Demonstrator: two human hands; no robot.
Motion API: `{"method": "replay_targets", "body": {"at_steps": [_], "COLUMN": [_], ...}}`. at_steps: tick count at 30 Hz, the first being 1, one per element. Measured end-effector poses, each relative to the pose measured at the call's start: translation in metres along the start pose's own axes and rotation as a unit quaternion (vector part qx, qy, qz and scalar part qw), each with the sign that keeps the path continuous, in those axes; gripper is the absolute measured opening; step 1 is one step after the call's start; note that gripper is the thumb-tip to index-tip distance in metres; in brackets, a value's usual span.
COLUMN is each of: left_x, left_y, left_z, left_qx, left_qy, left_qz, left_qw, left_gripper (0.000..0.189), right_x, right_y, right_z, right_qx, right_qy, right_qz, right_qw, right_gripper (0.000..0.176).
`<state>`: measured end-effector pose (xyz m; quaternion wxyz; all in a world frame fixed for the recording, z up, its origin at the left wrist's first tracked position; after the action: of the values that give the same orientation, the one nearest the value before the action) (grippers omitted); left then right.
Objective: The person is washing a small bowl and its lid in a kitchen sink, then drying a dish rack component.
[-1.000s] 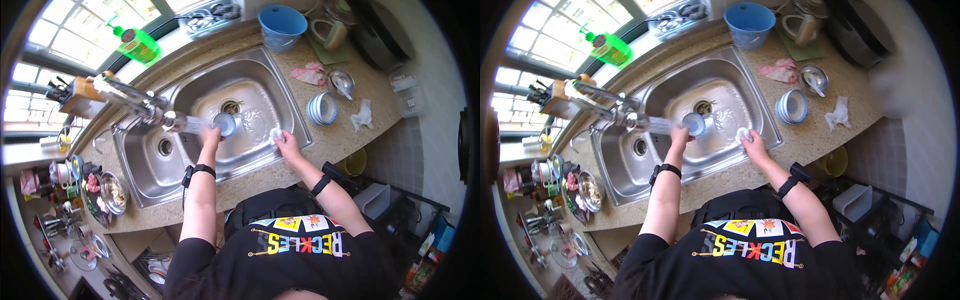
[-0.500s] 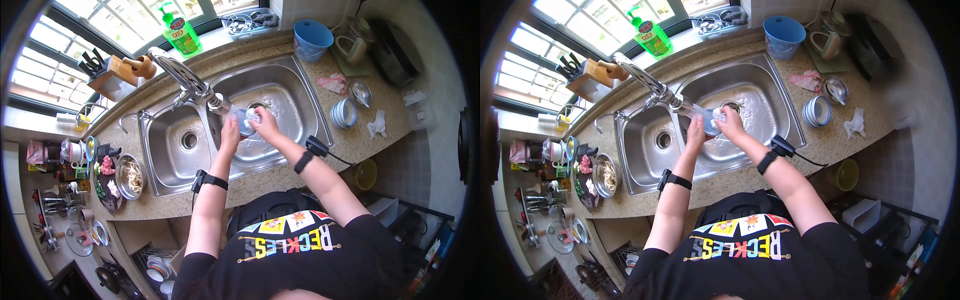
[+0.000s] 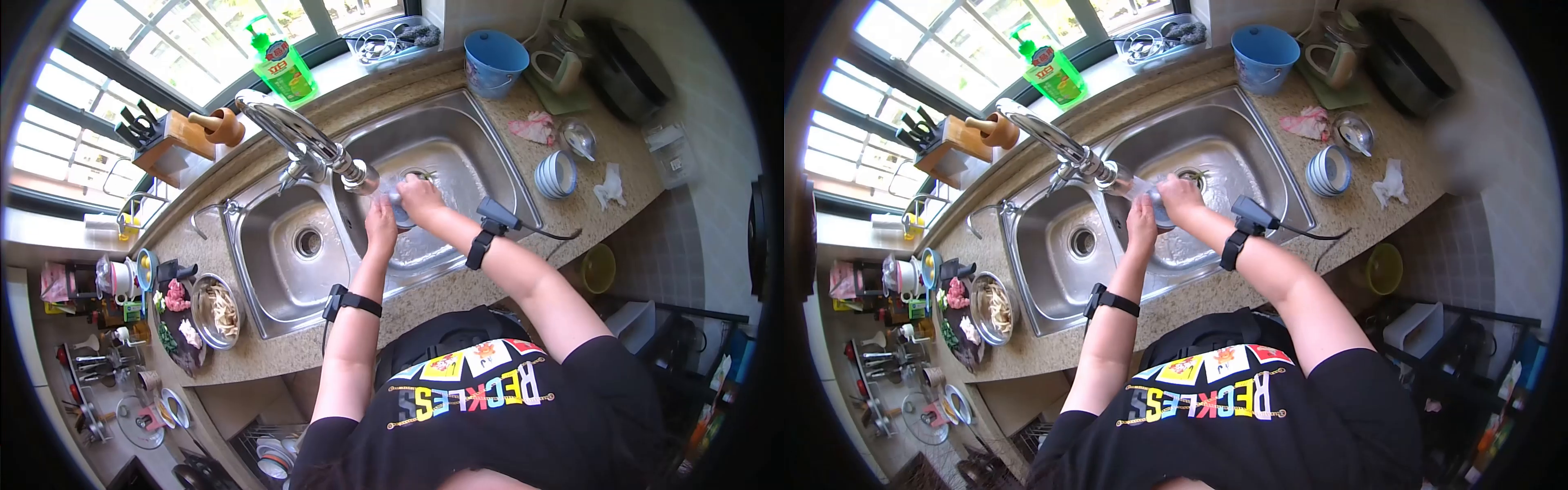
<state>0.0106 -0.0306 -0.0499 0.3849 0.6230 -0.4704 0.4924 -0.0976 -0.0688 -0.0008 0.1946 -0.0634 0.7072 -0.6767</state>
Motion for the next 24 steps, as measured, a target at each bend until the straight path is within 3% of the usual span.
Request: {"method": "replay_targets", "body": {"at_steps": [2, 4, 5, 6, 7, 8, 9, 10, 11, 12, 14, 16, 17, 18, 19, 20, 21, 22, 23, 24], "left_x": [0.006, -0.004, -0.01, -0.006, 0.011, 0.024, 0.023, 0.022, 0.024, 0.025, 0.023, 0.032, 0.036, 0.041, 0.029, 0.024, 0.025, 0.025, 0.023, 0.011], "left_y": [0.003, -0.001, -0.006, -0.006, -0.007, -0.007, -0.008, -0.006, -0.004, -0.002, 0.001, 0.0, -0.002, -0.005, -0.012, -0.014, -0.012, -0.01, -0.009, -0.01], "left_z": [-0.002, 0.0, 0.006, 0.003, -0.001, -0.003, -0.001, -0.002, -0.005, -0.007, -0.009, -0.013, -0.017, -0.02, -0.011, -0.009, -0.009, -0.012, -0.016, -0.013], "left_qx": [0.009, 0.007, -0.011, -0.011, 0.009, 0.029, 0.016, 0.014, 0.018, 0.023, 0.04, 0.058, 0.053, 0.047, 0.049, 0.048, 0.025, 0.0, -0.01, -0.012], "left_qy": [0.027, -0.01, -0.041, -0.043, 0.02, 0.082, 0.064, 0.063, 0.091, 0.12, 0.111, 0.103, 0.096, 0.087, 0.083, 0.082, 0.099, 0.116, 0.106, 0.106], "left_qz": [0.013, -0.033, -0.022, -0.021, 0.072, 0.164, 0.168, 0.169, 0.146, 0.121, 0.097, 0.072, 0.093, 0.114, 0.138, 0.139, 0.163, 0.188, 0.156, 0.157], "left_qw": [0.999, 0.999, 0.999, 0.999, 0.997, 0.983, 0.984, 0.983, 0.985, 0.985, 0.988, 0.99, 0.99, 0.989, 0.986, 0.986, 0.981, 0.975, 0.982, 0.982], "left_gripper": [0.038, 0.039, 0.038, 0.038, 0.037, 0.037, 0.037, 0.037, 0.038, 0.038, 0.038, 0.038, 0.038, 0.038, 0.035, 0.035, 0.033, 0.031, 0.028, 0.028], "right_x": [-0.003, 0.0, 0.001, -0.004, -0.005, -0.003, -0.004, -0.008, -0.007, -0.011, -0.013, -0.016, -0.013, -0.014, -0.014, -0.009, -0.012, -0.012, -0.006, -0.001], "right_y": [-0.014, -0.009, 0.012, 0.027, 0.016, 0.011, 0.0, -0.01, -0.013, -0.01, -0.021, -0.017, -0.004, 0.002, 0.018, 0.014, -0.005, -0.013, 0.007, 0.015], "right_z": [-0.008, -0.005, 0.002, 0.001, 0.001, 0.002, 0.003, 0.002, 0.005, 0.005, 0.0, -0.003, -0.001, -0.002, -0.004, -0.003, -0.008, -0.012, -0.008, -0.009], "right_qx": [0.184, 0.198, 0.012, -0.174, -0.22, -0.22, -0.161, -0.094, -0.088, -0.087, 0.134, 0.191, 0.107, 0.018, -0.213, -0.213, -0.254, -0.285, -0.305, -0.305], "right_qy": [0.004, 0.019, 0.041, 0.062, 0.044, 0.045, -0.048, -0.138, -0.113, -0.112, -0.039, -0.051, -0.041, -0.029, 0.009, 0.01, -0.055, -0.116, -0.154, -0.152], "right_qz": [0.217, 0.277, 0.421, 0.541, 0.445, 0.445, 0.274, 0.089, -0.002, -0.002, 0.073, 0.13, 0.29, 0.44, 0.53, 0.53, 0.351, 0.157, 0.024, 0.025], "right_qw": [0.959, 0.94, 0.906, 0.821, 0.867, 0.867, 0.947, 0.982, 0.99, 0.99, 0.988, 0.972, 0.95, 0.897, 0.821, 0.821, 0.9, 0.939, 0.94, 0.94], "right_gripper": [0.015, 0.017, 0.017, 0.017, 0.014, 0.014, 0.013, 0.012, 0.013, 0.013, 0.015, 0.011, 0.009, 0.008, 0.009, 0.009, 0.01, 0.01, 0.012, 0.012]}}
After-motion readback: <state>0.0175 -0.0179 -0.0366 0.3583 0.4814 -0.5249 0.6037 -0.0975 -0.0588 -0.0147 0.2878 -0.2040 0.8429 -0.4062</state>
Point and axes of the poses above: each hand's wrist, its own z-axis towards the middle knuckle, its own y-axis out of the palm, x = y × z, the point moved 5 cm from there along z, towards the middle knuckle, and after that the axes turned 11 degrees about -z, right-handed, at the moved point
